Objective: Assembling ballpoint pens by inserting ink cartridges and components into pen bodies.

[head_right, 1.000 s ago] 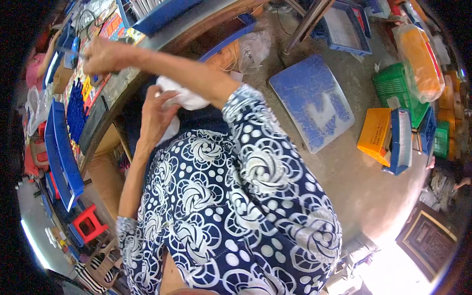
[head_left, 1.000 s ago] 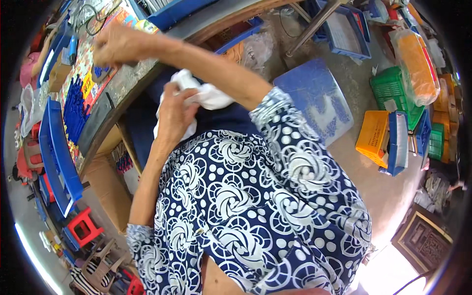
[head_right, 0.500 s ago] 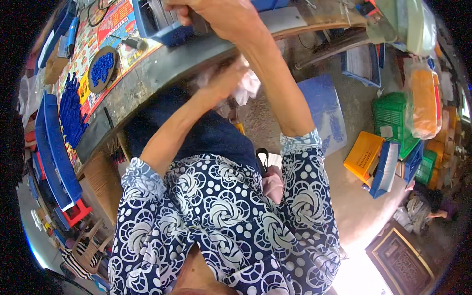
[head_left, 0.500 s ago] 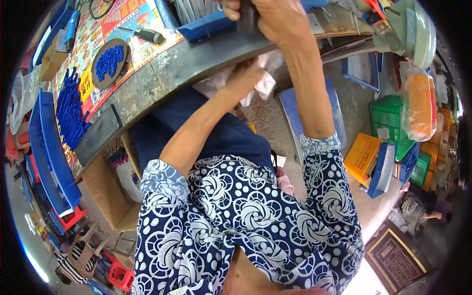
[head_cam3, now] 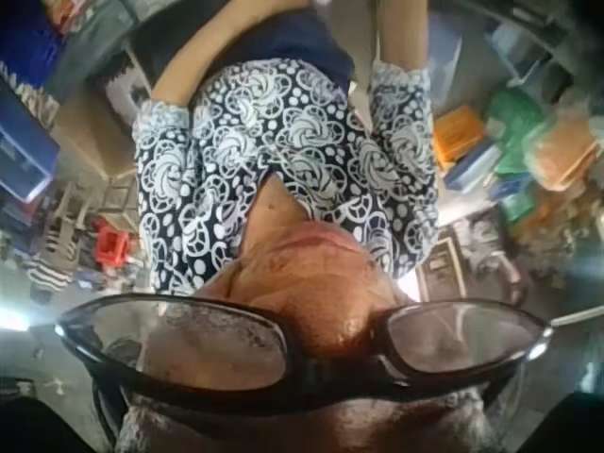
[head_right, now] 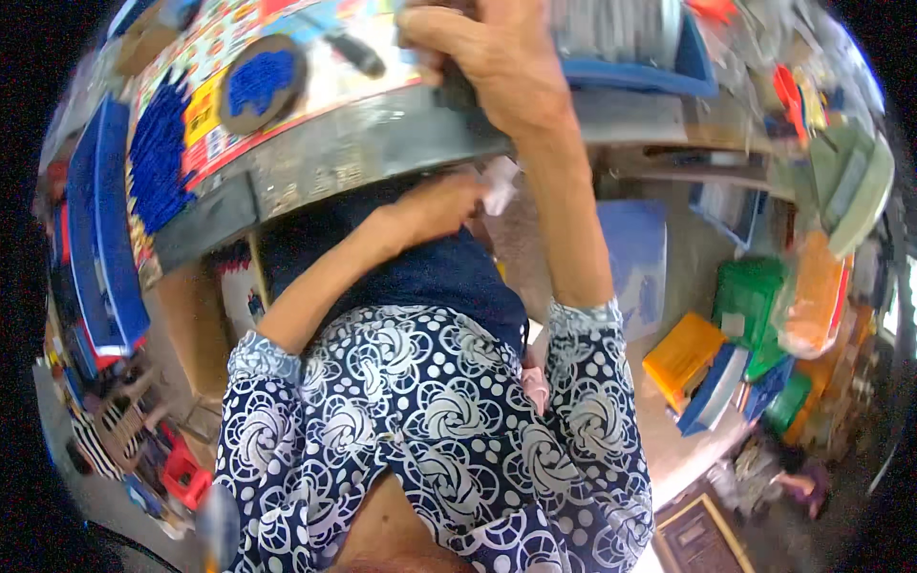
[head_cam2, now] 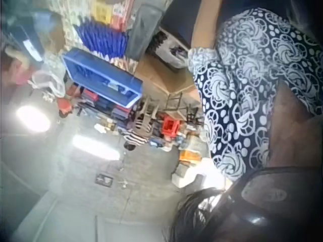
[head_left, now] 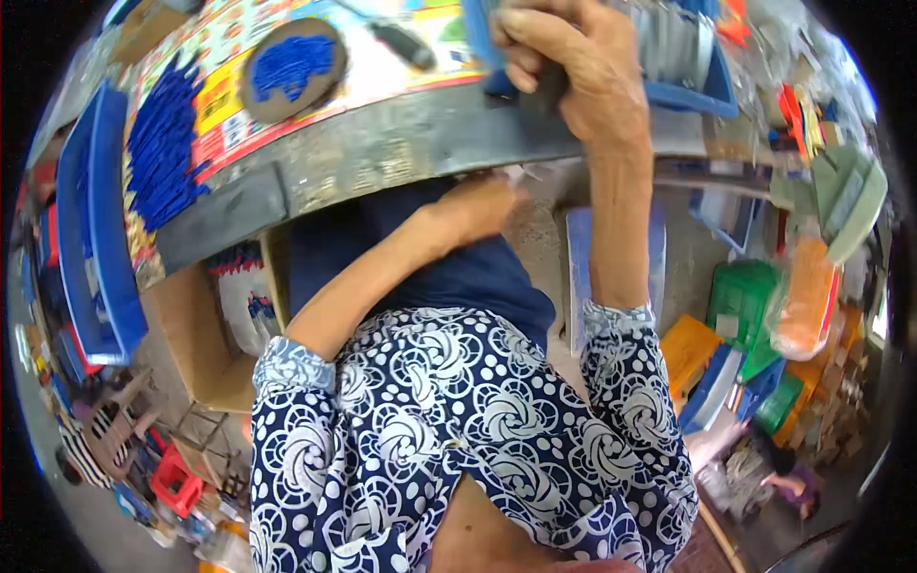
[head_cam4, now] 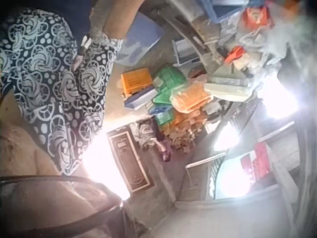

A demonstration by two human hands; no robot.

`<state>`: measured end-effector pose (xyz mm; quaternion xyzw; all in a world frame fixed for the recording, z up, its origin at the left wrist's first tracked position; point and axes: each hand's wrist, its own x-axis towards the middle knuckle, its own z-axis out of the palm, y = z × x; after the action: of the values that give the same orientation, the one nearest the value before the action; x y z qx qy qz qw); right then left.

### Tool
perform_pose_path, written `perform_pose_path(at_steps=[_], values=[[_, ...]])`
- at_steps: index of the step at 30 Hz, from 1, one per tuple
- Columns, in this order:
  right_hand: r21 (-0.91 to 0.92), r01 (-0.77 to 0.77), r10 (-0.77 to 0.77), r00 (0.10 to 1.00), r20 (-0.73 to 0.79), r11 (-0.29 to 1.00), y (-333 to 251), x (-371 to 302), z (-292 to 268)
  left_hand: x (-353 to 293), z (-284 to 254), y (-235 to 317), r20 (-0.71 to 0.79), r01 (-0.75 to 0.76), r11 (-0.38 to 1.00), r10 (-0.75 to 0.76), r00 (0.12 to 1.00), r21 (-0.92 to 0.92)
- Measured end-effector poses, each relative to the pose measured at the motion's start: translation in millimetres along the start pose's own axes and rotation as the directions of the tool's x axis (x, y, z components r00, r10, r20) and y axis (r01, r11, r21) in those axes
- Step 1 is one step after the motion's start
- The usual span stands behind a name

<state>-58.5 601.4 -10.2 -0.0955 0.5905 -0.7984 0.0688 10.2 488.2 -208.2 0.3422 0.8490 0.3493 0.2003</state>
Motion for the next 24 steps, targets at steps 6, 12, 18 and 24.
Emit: perform_pose_path(at_steps=[6,12,18,24], values=[[-0.201,-0.045,0.041,0.999,-0.027,0.979,-4.4,-4.5,32.6,-104.3,-57.5,39.0,-0.345,-0.302,0.951,0.262,0.901,-0.067],[-0.144,-0.029,0.037,0.998,0.053,0.989,10.9,8.6,58.9,-183.2,-99.0,44.0,-0.526,-0.095,0.959,-0.063,0.848,-0.268],[-0.107,-0.119,0.126,0.989,0.070,0.987,35.2,33.8,98.7,-217.6,-145.7,53.0,-0.571,-0.064,0.850,-0.294,0.767,-0.524],[-0.173,-0.131,0.163,0.970,0.183,0.976,62.3,72.3,119.0,-227.4,-168.9,41.9,-0.618,-0.082,0.738,-0.493,0.612,-0.670]])
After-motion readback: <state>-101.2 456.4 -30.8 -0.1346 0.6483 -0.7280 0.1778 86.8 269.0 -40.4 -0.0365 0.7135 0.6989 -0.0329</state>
